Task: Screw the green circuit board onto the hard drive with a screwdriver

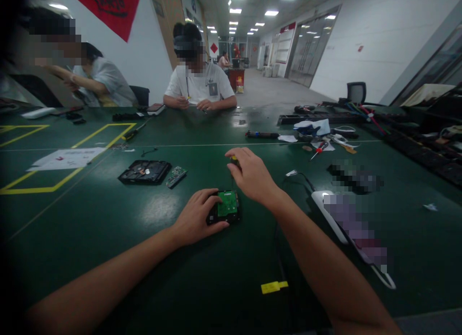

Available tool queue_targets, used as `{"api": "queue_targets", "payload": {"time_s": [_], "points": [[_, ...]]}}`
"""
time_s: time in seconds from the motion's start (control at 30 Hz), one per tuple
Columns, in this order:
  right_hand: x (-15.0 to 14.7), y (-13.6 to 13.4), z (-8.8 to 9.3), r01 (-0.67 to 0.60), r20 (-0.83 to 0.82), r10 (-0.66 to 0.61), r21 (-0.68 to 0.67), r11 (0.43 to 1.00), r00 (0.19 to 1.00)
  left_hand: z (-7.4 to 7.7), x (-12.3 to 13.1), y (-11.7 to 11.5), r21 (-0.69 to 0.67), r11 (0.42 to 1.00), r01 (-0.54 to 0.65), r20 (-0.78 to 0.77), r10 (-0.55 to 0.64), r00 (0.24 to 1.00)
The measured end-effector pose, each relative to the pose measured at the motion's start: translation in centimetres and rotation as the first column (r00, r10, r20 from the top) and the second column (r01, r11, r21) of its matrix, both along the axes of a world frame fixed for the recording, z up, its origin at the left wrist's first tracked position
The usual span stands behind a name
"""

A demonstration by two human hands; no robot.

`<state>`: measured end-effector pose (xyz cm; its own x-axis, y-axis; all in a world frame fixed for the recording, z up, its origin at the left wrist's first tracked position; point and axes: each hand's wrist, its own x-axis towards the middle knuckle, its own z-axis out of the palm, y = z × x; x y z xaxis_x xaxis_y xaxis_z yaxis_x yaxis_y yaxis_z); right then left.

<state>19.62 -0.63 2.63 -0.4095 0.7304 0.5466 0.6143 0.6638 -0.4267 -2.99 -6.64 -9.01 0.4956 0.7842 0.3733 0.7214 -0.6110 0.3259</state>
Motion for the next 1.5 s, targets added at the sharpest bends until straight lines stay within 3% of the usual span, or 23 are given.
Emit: {"api": "queue_targets", "payload": {"time_s": [0.13, 0.4, 0.63, 0.87, 1.23, 1.5], "points": [[-0.15, -0.31, 0.09, 0.039, -0.015, -0.040, -0.041, 0.998, 0.999, 0.19, 0.05, -0.08, -0.002, 1.000, 0.003, 0.005, -0.003, 1.000], [0.09, 0.21, 0.17, -0.038, 0.005, 0.038, 0.008, 0.999, 0.999, 0.37, 0.16, -0.15, -0.005, 1.000, -0.003, -0.009, 0.003, 1.000], [-0.09, -0.39, 0.30, 0.046, -0.014, -0.046, -0.024, 0.999, 0.999, 0.24, 0.13, -0.12, 0.003, 1.000, 0.000, -0.022, 0.000, 1.000], [0.06, -0.06, 0.46, -0.027, -0.010, 0.027, 0.012, 1.000, 1.000, 0.20, 0.22, 0.01, 0.000, 1.000, -0.003, -0.016, 0.003, 1.000], [0.15, -0.07, 0.21, 0.001, -0.001, -0.001, 0.007, 1.000, 1.000, -0.09, 0.15, 0.11, -0.008, 1.000, -0.003, 0.008, 0.003, 1.000], [-0.33, -0.50, 0.34, 0.022, -0.020, -0.024, -0.075, 0.997, 1.000, 0.04, 0.28, 0.07, -0.001, 1.000, 0.001, 0.025, -0.001, 1.000]]}}
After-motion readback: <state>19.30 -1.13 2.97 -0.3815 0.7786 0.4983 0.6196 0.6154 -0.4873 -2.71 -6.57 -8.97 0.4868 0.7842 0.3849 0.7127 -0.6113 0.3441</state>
